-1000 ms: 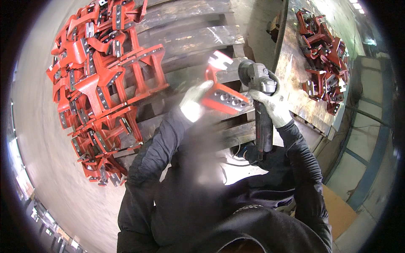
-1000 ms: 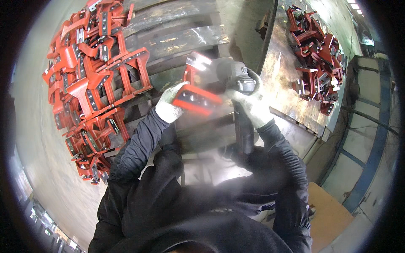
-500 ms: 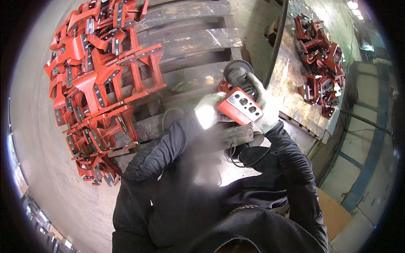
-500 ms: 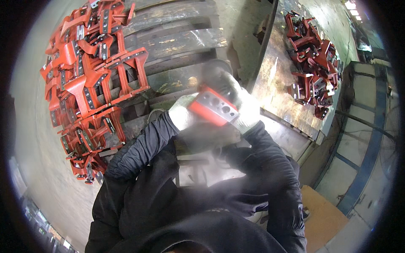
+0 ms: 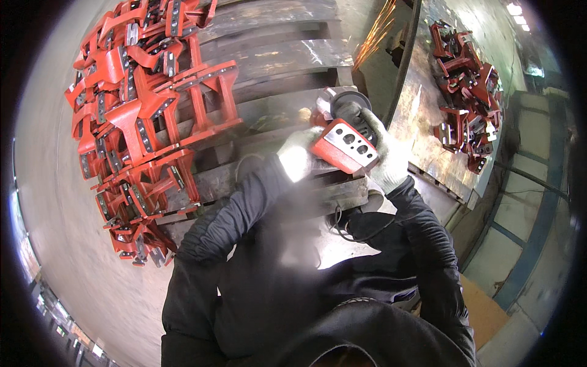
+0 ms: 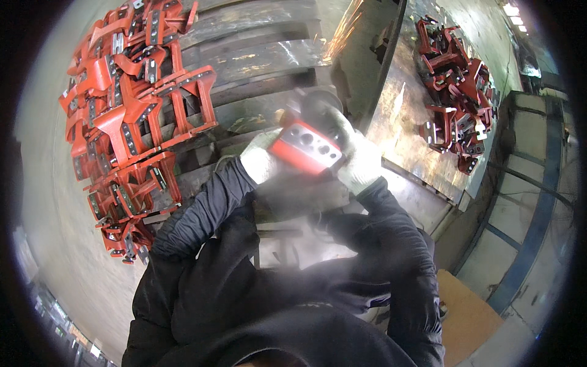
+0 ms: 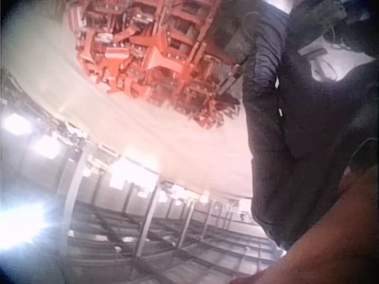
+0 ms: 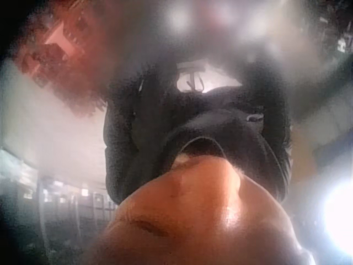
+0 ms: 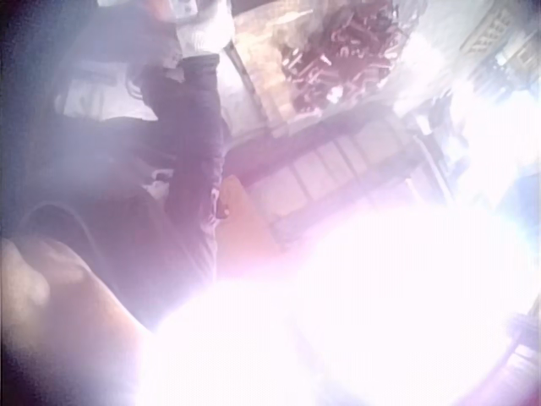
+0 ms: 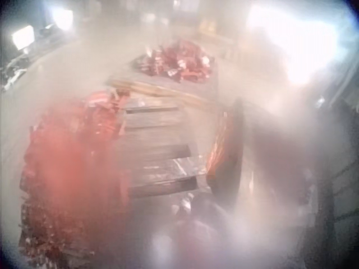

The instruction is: The person uses an angle grinder to smooth the edges of red metal parts. They pick up each part from a pile on a wooden pallet, grind it, and place it back down, repeating the process throughout the clip.

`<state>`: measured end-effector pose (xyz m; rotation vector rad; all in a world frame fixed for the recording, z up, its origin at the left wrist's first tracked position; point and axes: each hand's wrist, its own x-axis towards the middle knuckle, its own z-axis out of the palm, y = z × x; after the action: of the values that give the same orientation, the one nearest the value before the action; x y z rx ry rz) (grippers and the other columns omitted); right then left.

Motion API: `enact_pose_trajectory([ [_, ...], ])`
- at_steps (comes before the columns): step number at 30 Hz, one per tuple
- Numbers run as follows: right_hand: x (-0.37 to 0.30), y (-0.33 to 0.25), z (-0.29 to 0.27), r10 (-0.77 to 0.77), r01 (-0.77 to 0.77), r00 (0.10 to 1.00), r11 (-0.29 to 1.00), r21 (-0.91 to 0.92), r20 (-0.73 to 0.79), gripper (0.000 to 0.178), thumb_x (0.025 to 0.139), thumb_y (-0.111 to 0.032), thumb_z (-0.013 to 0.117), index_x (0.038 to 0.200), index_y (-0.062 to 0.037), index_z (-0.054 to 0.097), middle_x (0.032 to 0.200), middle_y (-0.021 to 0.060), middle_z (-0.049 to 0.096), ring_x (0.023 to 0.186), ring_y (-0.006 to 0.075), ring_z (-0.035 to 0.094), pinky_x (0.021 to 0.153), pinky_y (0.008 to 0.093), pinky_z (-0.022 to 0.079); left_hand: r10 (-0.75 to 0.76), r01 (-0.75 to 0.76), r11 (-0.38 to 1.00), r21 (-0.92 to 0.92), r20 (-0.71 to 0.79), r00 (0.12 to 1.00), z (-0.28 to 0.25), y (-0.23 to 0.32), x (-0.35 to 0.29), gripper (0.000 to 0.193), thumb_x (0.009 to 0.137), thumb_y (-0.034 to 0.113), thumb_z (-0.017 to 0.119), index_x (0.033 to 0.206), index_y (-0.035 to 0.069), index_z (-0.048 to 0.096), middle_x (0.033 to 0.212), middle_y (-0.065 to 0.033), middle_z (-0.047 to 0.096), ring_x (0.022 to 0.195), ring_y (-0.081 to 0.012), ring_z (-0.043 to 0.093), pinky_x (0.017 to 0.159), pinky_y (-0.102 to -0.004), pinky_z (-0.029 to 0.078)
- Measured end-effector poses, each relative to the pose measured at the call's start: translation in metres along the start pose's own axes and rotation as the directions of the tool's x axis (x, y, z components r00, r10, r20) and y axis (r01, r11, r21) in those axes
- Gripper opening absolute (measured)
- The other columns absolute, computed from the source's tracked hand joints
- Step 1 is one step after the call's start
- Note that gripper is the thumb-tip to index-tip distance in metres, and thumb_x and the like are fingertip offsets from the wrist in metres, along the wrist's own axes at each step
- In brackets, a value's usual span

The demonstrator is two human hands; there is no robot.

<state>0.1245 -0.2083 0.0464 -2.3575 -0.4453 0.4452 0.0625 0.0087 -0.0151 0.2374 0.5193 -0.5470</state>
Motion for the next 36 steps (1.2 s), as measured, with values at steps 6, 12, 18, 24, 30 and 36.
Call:
enact_pose_trajectory([
  [6, -0.001, -0.002, -0.001, -0.02, 0.019, 1.0, 0.997, -0.078, -0.014, 0.076, 0.082, -0.023, 0.07, 0.152, -0.0232, 0.041, 0.107, 0.0175, 0.067, 0.092, 0.0342, 0.069, 0.082, 0.0407, 0.056, 0.044, -0.044, 0.999, 0.023, 0.007, 0.999, -0.006, 0.004, 0.0, 0.034, 0.105, 0.024, 0.048, 0.128, 0.001, 0.057, 0.121, -0.0121, 0.068, 0.107, -0.024, 0.068, 0.094, -0.0427, 0.057],
  [12, -0.002, -0.003, 0.001, -0.032, 0.029, 0.999, 0.991, -0.127, -0.016, 0.079, 0.079, -0.019, 0.071, 0.151, -0.0258, 0.042, 0.1, 0.017, 0.069, 0.086, 0.0352, 0.07, 0.078, 0.0413, 0.057, 0.052, -0.052, 0.999, 0.001, -0.041, 0.998, 0.0, 0.006, -0.002, 0.035, 0.105, 0.025, 0.048, 0.129, 0.0, 0.056, 0.122, -0.0124, 0.067, 0.108, -0.0247, 0.068, 0.094, -0.0446, 0.058],
  [18, 0.0, -0.002, 0.0, -0.025, 0.021, 0.999, 0.989, -0.144, -0.031, 0.082, 0.074, -0.018, 0.077, 0.15, -0.0232, 0.044, 0.107, 0.0165, 0.069, 0.093, 0.0329, 0.069, 0.082, 0.0398, 0.056, 0.102, -0.102, 0.991, 0.086, 0.008, 0.995, 0.003, 0.013, -0.014, 0.036, 0.104, 0.025, 0.049, 0.132, 0.002, 0.054, 0.125, -0.0122, 0.066, 0.11, -0.0248, 0.068, 0.094, -0.0448, 0.057],
  [24, 0.001, -0.004, -0.006, 0.014, -0.019, 0.999, 0.987, -0.16, -0.038, 0.087, 0.069, -0.019, 0.086, 0.147, -0.0178, 0.047, 0.12, 0.016, 0.067, 0.105, 0.029, 0.067, 0.091, 0.0374, 0.054, 0.049, -0.05, 0.996, -0.07, -0.011, 0.999, -0.009, 0.008, 0.0, 0.036, 0.104, 0.025, 0.049, 0.132, 0.003, 0.053, 0.128, -0.0125, 0.064, 0.114, -0.0254, 0.066, 0.096, -0.0458, 0.056],
  [30, 0.0, -0.012, -0.024, 0.123, -0.142, 0.979, 0.983, -0.112, -0.164, 0.087, 0.068, -0.018, 0.089, 0.145, -0.0112, 0.049, 0.127, 0.0162, 0.066, 0.114, 0.0269, 0.066, 0.098, 0.0368, 0.052, 0.279, -0.191, 0.934, 0.302, -0.283, 0.918, 0.012, 0.043, -0.003, 0.035, 0.104, 0.024, 0.045, 0.124, -0.002, 0.056, 0.111, -0.015, 0.065, 0.106, -0.0293, 0.068, 0.087, -0.0469, 0.061],
  [36, 0.005, -0.032, -0.03, -0.038, 0.047, 0.981, 0.998, 0.045, -0.192, 0.089, 0.07, -0.022, 0.088, 0.147, -0.0062, 0.045, 0.132, 0.018, 0.062, 0.119, 0.0272, 0.062, 0.101, 0.0376, 0.05, 0.757, 0.044, -0.013, 0.999, -0.019, 0.654, -0.052, 0.092, 0.047, 0.042, 0.098, 0.032, 0.048, 0.102, -0.006, 0.064, 0.092, -0.026, 0.068, 0.09, -0.0396, 0.066, 0.08, -0.0459, 0.049],
])
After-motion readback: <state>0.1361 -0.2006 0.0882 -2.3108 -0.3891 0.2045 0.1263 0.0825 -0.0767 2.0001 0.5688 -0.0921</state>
